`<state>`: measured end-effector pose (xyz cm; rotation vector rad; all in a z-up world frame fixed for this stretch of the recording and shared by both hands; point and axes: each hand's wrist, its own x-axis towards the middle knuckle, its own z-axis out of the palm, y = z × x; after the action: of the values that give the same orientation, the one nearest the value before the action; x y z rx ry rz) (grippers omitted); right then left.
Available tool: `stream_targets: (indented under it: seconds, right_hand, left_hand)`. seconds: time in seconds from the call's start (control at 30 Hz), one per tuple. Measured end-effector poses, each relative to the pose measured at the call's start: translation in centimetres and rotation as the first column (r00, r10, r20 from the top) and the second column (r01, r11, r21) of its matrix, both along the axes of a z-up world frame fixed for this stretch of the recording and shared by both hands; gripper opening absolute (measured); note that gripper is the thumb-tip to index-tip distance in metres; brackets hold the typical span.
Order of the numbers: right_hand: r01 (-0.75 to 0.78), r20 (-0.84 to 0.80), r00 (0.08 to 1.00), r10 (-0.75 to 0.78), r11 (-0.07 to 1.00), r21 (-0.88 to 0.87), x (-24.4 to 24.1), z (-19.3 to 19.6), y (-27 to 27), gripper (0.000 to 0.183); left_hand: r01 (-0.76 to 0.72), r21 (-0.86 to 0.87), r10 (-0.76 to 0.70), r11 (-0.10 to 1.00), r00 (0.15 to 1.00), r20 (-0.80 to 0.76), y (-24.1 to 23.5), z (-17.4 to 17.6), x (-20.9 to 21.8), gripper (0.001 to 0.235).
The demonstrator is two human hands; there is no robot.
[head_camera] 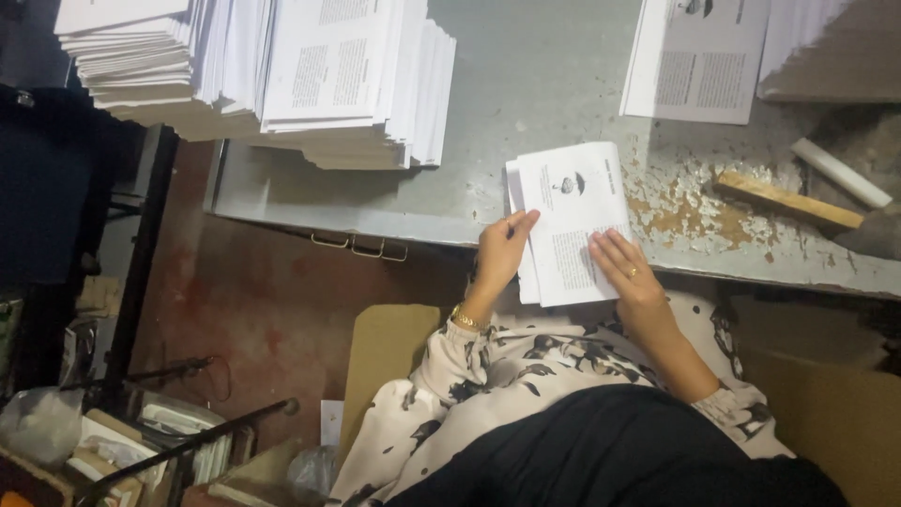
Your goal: Folding individual sheets of paper and using a wooden block to create a sharp crease.
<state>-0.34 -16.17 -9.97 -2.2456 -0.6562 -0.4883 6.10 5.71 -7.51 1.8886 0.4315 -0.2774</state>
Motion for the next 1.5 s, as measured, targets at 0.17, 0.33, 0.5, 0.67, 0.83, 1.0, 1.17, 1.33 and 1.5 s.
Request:
stream_targets:
  seconds: [0.17, 0.33, 0.5, 0.67, 0.83, 1.0, 1.17, 1.33, 1.5]
  right_hand:
    - [-0.03, -0.077, 0.997, 0.013, 0.975, -0.219, -0.2, -1.6, -0.8, 0.049]
    - [-0.285, -0.479, 0.859, 0.181, 0.946, -0.153, -0.4, 6.1, -1.1, 0.082]
    - [0.396, -0.564, 0.818, -0.112, 0.821, 0.412, -0.2, 14.0, -1.7, 0.042]
    - [0.56, -0.725, 0.686, -0.054, 0.677, 0.479, 0.3, 13.5, -1.8, 0.05]
    - [0.586, -0.703, 0.703, -0.108, 0.647, 0.488, -0.3, 14.7, -1.3, 0.045]
    - [0.545, -0.617, 0.772, -0.152, 0.659, 0.518, -1.0, 16.2, -1.0, 0.044]
    - [0.562, -0.637, 0.755, -0.153, 0.652, 0.509, -1.1, 17.6, -0.9, 0.039]
    - [0.5, -0.569, 0.799, -0.196, 0.742, 0.447, -0.7, 16.2, -1.5, 0.028]
    - [0.492, -0.574, 0.802, -0.164, 0.725, 0.481, -0.5, 16.3, -1.6, 0.028]
  left_hand:
    - [0.043, -0.06, -0.037, 0.997, 0.994, 0.103, 1.0, -2.2, -1.8, 0.043]
    - [-0.075, -0.234, 0.086, 0.969, 0.995, 0.039, 1.9, -1.9, -3.2, 0.046]
    - [-0.187, -0.5, 0.253, 0.845, 0.965, 0.066, 1.0, 3.0, -5.1, 0.032]
    - [-0.227, -0.373, 0.296, 0.899, 0.945, 0.138, -0.9, 3.7, -5.4, 0.031]
    - [-0.256, -0.345, 0.336, 0.903, 0.921, 0.196, -1.0, 3.6, -6.3, 0.03]
    - [-0.277, -0.36, 0.379, 0.891, 0.89, 0.253, -1.4, 5.5, -7.1, 0.03]
    - [-0.269, -0.426, 0.4, 0.864, 0.881, 0.255, -0.9, 3.3, -7.4, 0.033]
    - [-0.162, -0.45, 0.341, 0.878, 0.873, 0.35, -0.3, 3.3, -8.1, 0.02]
    - [-0.182, -0.47, 0.344, 0.864, 0.894, 0.286, -0.5, 4.1, -8.0, 0.029]
